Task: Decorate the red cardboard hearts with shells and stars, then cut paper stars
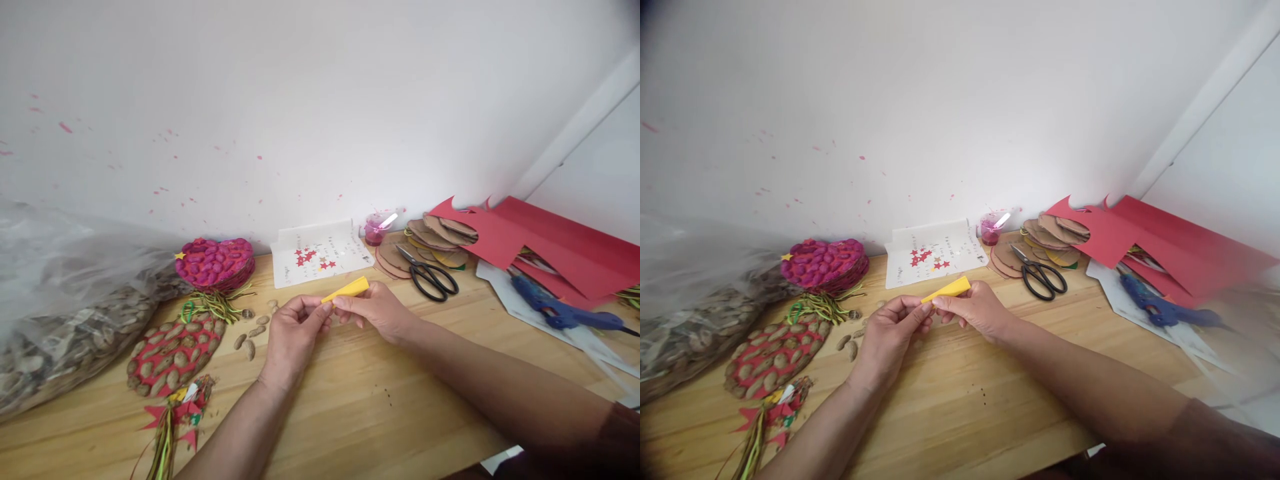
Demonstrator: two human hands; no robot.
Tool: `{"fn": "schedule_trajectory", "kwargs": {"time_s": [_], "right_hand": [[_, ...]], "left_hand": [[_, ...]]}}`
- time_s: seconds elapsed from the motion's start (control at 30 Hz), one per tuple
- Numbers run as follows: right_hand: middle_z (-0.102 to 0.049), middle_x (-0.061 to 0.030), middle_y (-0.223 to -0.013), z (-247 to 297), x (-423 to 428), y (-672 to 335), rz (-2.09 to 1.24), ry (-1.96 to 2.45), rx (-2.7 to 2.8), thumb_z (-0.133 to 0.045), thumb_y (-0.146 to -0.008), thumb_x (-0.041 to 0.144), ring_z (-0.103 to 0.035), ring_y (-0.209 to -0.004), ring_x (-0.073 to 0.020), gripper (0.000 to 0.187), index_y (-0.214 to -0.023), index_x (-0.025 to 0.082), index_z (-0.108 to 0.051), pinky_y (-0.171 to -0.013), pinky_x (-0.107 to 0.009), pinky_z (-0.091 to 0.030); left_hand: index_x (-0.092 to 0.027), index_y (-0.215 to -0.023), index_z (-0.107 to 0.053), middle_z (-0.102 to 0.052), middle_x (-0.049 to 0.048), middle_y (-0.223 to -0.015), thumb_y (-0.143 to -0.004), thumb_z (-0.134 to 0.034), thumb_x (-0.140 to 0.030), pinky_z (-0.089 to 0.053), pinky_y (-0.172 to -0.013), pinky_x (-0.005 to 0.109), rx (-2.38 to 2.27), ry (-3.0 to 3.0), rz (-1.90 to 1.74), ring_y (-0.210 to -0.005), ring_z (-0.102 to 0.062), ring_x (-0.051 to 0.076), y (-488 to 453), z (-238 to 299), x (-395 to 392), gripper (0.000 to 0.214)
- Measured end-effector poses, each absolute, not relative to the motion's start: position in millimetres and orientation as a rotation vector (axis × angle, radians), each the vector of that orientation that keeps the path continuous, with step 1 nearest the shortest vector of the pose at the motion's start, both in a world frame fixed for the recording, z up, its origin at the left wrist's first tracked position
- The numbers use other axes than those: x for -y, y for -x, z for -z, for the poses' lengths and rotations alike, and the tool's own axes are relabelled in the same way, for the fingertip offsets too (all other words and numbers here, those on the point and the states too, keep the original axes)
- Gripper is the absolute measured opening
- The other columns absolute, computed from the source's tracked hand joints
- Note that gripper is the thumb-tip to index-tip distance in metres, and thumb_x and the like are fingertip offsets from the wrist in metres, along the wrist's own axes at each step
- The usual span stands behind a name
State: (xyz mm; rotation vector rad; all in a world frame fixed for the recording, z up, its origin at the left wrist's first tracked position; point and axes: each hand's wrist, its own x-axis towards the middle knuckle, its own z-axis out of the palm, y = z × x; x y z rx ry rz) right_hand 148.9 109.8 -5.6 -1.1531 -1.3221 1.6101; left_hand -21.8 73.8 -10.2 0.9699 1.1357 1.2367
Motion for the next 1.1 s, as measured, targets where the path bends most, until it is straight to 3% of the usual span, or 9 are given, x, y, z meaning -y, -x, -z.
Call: {"fn": "schedule_trajectory", "kwargs": {"time_s": [0.4, 0.57, 0.97, 1.1], "right_hand": [[-0.066, -0.0018, -0.06, 4, -106, -140, -1.608, 1.163, 1.239, -0.079, -0.068, 0.032, -0.056, -0.054, -0.0124, 0.018, -0.07, 0.015, -0.074, -0.041, -0.022, -0.033], [-0.063, 0.0001, -0.055, 4, -102, -135, -1.546, 1.207, 1.235, -0.075, -0.069, 0.026, -0.052, -0.05, -0.0112, 0.01, -0.069, 0.016, -0.073, -0.041, -0.023, -0.033], [-0.067, -0.0004, -0.06, 2, -116, -152, -1.503, 1.164, 1.239, -0.081, -0.068, 0.038, -0.052, -0.049, -0.0088, 0.026, -0.065, 0.017, -0.066, -0.046, -0.022, -0.037], [-0.069, -0.0004, -0.063, -1, -119, -157, -1.509, 1.128, 1.314, -0.082, -0.069, 0.042, -0.054, -0.05, -0.0099, 0.029, -0.075, 0.017, -0.068, -0.048, -0.022, -0.041]], "left_hand": [[-0.014, -0.081, -0.074, -0.069, 0.0028, -0.064, -0.068, -0.085, -0.04, -0.047, -0.056, 0.021, -1.136, -0.97, -1.229, -0.055, -0.057, 0.011, 23, 12, -74, 0.031], [-0.015, -0.089, -0.075, -0.068, 0.0014, -0.067, -0.067, -0.085, -0.041, -0.045, -0.056, 0.021, -1.094, -0.966, -1.23, -0.058, -0.056, 0.01, 21, 10, -73, 0.035], [-0.016, -0.081, -0.073, -0.064, -0.001, -0.06, -0.068, -0.083, -0.044, -0.04, -0.054, 0.021, -1.212, -1.031, -1.285, -0.054, -0.052, 0.01, 29, 13, -80, 0.033], [-0.015, -0.079, -0.073, -0.064, -0.0008, -0.06, -0.066, -0.085, -0.044, -0.041, -0.055, 0.021, -1.206, -1.002, -1.243, -0.053, -0.051, 0.01, 31, 16, -82, 0.033]]}}
